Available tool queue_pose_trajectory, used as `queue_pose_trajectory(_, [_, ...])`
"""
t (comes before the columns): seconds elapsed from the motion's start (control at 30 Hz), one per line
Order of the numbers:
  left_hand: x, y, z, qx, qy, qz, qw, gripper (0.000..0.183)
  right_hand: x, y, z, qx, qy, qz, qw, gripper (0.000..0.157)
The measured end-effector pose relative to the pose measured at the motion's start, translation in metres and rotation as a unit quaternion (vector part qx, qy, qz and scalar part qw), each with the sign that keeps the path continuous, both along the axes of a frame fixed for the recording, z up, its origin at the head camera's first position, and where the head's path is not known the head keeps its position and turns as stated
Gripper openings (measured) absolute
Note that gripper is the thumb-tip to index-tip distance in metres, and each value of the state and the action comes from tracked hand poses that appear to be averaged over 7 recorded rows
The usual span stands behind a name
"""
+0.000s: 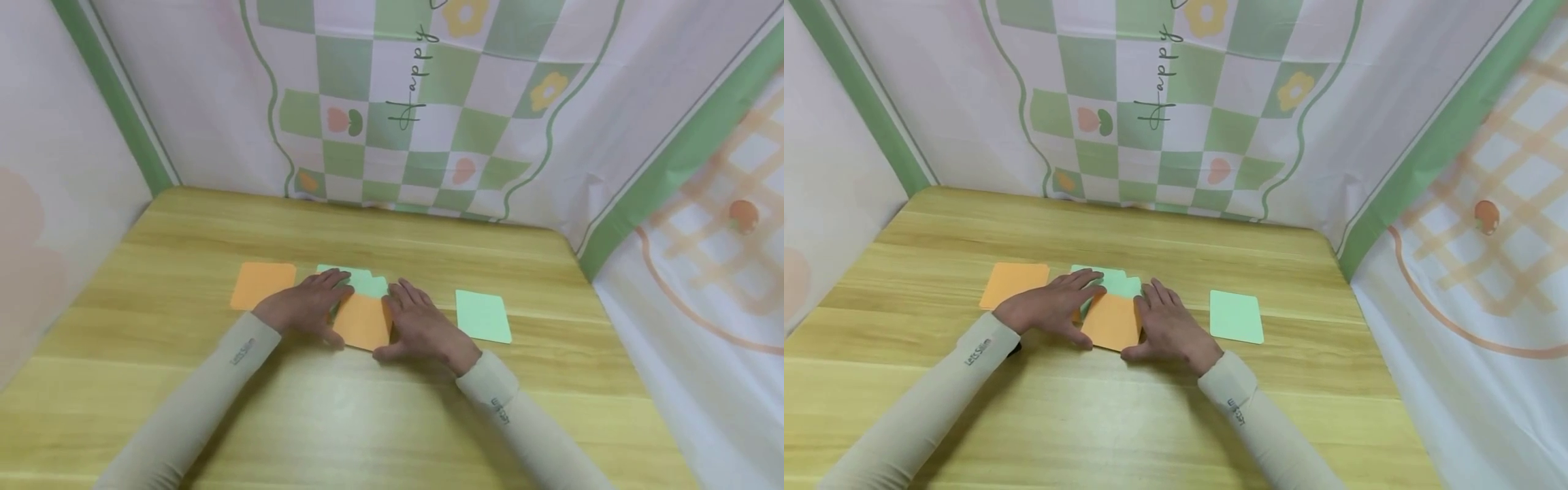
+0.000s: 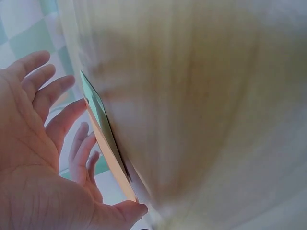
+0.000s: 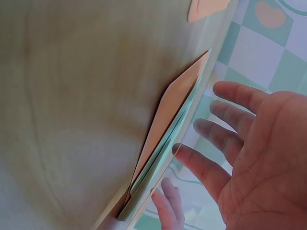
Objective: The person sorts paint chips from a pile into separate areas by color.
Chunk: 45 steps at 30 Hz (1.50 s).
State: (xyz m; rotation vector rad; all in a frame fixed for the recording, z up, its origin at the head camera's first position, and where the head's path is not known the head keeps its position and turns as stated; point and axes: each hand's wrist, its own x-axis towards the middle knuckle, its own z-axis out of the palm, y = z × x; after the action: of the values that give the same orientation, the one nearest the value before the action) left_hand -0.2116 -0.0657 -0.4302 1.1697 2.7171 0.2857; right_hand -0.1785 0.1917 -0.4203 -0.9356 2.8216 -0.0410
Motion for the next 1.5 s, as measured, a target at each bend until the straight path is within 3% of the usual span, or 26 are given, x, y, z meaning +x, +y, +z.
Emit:
queue_pose_trajectory(0.5, [0.0, -0.014, 0.003, 0.005, -0.004, 0.011, 0.9999, 0.102, -0.006, -0.015, 0.004, 0.009, 0.008, 0.015, 1.0, 0.104])
queue_pose_trajectory(0.73, [0.0, -0.036, 0.005, 0.016, -0.027, 0.047, 0.9984, 0.107, -0.015, -0.032, 0.003, -0.02, 0.03, 0.048, 0.998, 0.101])
queue_pose_trajectory(0.93, [0.0, -0.055, 0.006, 0.028, -0.023, 0.051, 0.998, 0.105, -0.023, -0.048, 0.001, -0.02, 0.049, 0.074, 0.996, 0.1])
queue_pose_trajectory(1.13, [-0.006, -0.076, 0.008, 0.03, -0.02, 0.092, 0.9951, 0.102, -0.036, -0.071, 0.003, -0.046, 0.093, 0.103, 0.989, 0.091])
queue_pose_trajectory(1.3, [-0.011, -0.095, 0.009, 0.045, -0.041, 0.109, 0.9922, 0.1, -0.046, -0.092, 0.003, -0.045, 0.084, 0.113, 0.989, 0.088])
queue_pose_trajectory(1.5, [-0.012, -0.119, 0.013, 0.054, -0.079, 0.152, 0.9837, 0.101, -0.061, -0.119, 0.0, -0.017, 0.081, 0.117, 0.99, 0.093])
